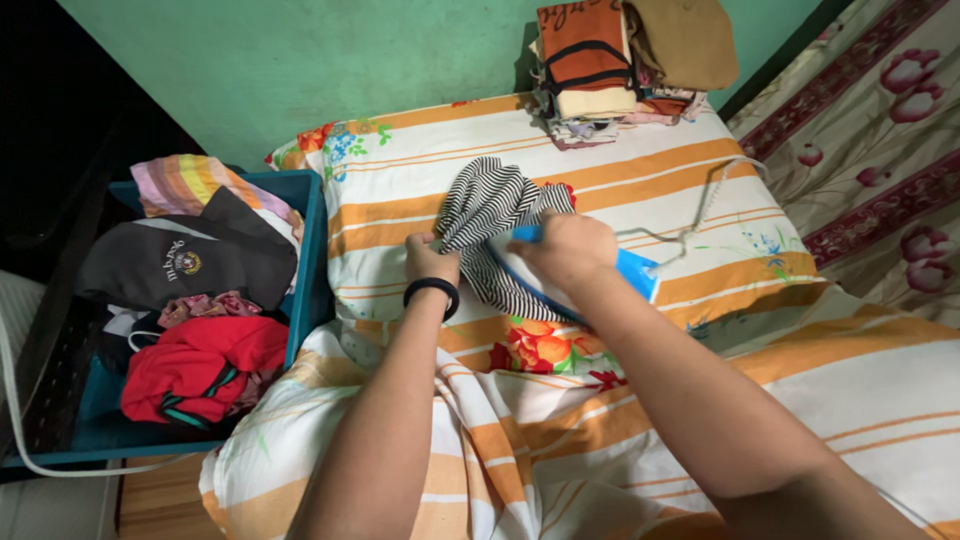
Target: The person irons a striped shirt using an electric iron on a table covered with a bedsheet and then folds the shirt by hand.
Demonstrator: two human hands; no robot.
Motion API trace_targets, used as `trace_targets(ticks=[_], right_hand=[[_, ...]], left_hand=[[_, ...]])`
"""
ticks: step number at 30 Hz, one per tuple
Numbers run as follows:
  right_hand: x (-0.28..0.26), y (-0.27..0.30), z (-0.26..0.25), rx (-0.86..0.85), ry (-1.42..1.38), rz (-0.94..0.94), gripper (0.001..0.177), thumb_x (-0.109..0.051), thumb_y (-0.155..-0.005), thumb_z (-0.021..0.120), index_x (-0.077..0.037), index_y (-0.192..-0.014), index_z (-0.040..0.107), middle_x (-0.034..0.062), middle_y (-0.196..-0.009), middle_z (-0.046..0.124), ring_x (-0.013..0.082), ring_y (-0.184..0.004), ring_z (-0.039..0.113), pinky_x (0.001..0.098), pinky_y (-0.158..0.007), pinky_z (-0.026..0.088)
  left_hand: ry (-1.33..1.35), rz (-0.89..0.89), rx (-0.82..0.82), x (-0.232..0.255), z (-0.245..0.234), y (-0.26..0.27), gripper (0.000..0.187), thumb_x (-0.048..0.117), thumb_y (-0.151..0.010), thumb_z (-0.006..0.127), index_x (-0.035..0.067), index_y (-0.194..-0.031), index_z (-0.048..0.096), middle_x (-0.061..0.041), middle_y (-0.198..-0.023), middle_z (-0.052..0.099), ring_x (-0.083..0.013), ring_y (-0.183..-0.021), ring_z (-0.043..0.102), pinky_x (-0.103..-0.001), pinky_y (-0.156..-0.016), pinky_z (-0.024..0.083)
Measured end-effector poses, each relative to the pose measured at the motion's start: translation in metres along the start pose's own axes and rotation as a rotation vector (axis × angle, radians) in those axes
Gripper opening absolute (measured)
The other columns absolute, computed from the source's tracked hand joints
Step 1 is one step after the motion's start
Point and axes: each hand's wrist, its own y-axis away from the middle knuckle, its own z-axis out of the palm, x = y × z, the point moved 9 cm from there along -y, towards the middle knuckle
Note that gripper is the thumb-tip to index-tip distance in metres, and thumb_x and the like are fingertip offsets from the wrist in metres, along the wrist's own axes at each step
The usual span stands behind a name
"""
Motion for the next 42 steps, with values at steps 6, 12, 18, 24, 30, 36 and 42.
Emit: trace_targets(ticks=[6,12,18,24,30,36,42], right_hand=[[-0.023,0.01,0.004,-0.006,0.06,-0.135,0.06,-0.073,-0.077,0.07,-0.017,-0.098,0.073,0.0105,-0.091,0.076,0.0296,-0.085,0.074,0.0439,-0.075,0.058],[-0.024,0.004,0.001,0.016,0.049,-0.11,0.062,-0.075,-0.075,0.071,-0.016,-0.094,0.075,0.0108,-0.092,0.075,0.0297,-0.088,0.073,0.0436,-0.077,0.057],[-0.026,0.006,0.002,-0.076,0.073,-0.151,0.063,-0.074,-0.077,0.068,-0.017,-0.101,0.073,0.0115,-0.095,0.076,0.0306,-0.091,0.073,0.0437,-0.079,0.057],[-0.027,0.002,-0.001,-0.087,0.09,-0.112,0.067,-0.077,-0.075,0.068,-0.015,-0.1,0.073,0.0126,-0.1,0.075,0.031,-0.095,0.072,0.0447,-0.082,0.057],[-0.023,0.006,0.0,-0.081,0.099,-0.168,0.066,-0.076,-0.077,0.067,-0.014,-0.098,0.074,0.0148,-0.096,0.075,0.0329,-0.092,0.073,0.0462,-0.081,0.057],[-0.018,0.019,0.001,-0.133,0.155,-0.277,0.062,-0.076,-0.074,0.066,-0.019,-0.099,0.073,0.0147,-0.09,0.076,0.0346,-0.086,0.073,0.0484,-0.076,0.057],[0.002,0.037,0.002,-0.15,0.235,-0.442,0.066,-0.081,-0.069,0.066,-0.02,-0.091,0.078,0.0135,-0.083,0.075,0.0347,-0.083,0.073,0.0474,-0.075,0.057]], left_hand=[[0.005,-0.041,-0.067,0.009,-0.003,0.011,0.06,0.016,-0.072,0.082,0.007,-0.125,0.054,-0.024,-0.119,0.068,-0.0387,-0.114,0.066,-0.042,-0.1,0.051],[-0.017,0.017,-0.058,0.009,0.0,0.007,0.06,0.016,-0.073,0.082,0.006,-0.125,0.054,-0.024,-0.121,0.068,-0.0389,-0.114,0.066,-0.043,-0.099,0.051],[-0.019,-0.066,-0.088,0.009,0.0,0.012,0.058,0.019,-0.076,0.081,0.008,-0.126,0.054,-0.023,-0.122,0.068,-0.0386,-0.116,0.066,-0.043,-0.1,0.051],[-0.043,-0.007,-0.202,0.02,0.008,0.016,0.064,0.024,-0.074,0.082,0.006,-0.13,0.058,-0.025,-0.125,0.069,-0.0381,-0.118,0.066,-0.042,-0.101,0.052],[-0.169,0.124,-0.47,0.044,0.026,0.049,0.078,0.019,-0.065,0.086,0.009,-0.137,0.057,-0.02,-0.133,0.066,-0.0328,-0.124,0.064,-0.039,-0.103,0.052],[-0.238,-0.011,-0.499,0.035,0.015,0.052,0.096,-0.002,-0.065,0.078,0.012,-0.151,0.037,-0.021,-0.136,0.062,-0.035,-0.123,0.065,-0.043,-0.099,0.056],[-0.289,-0.062,-0.565,0.046,0.008,0.067,0.088,-0.002,-0.066,0.078,0.009,-0.145,0.042,-0.021,-0.127,0.065,-0.034,-0.111,0.067,-0.043,-0.09,0.057]])
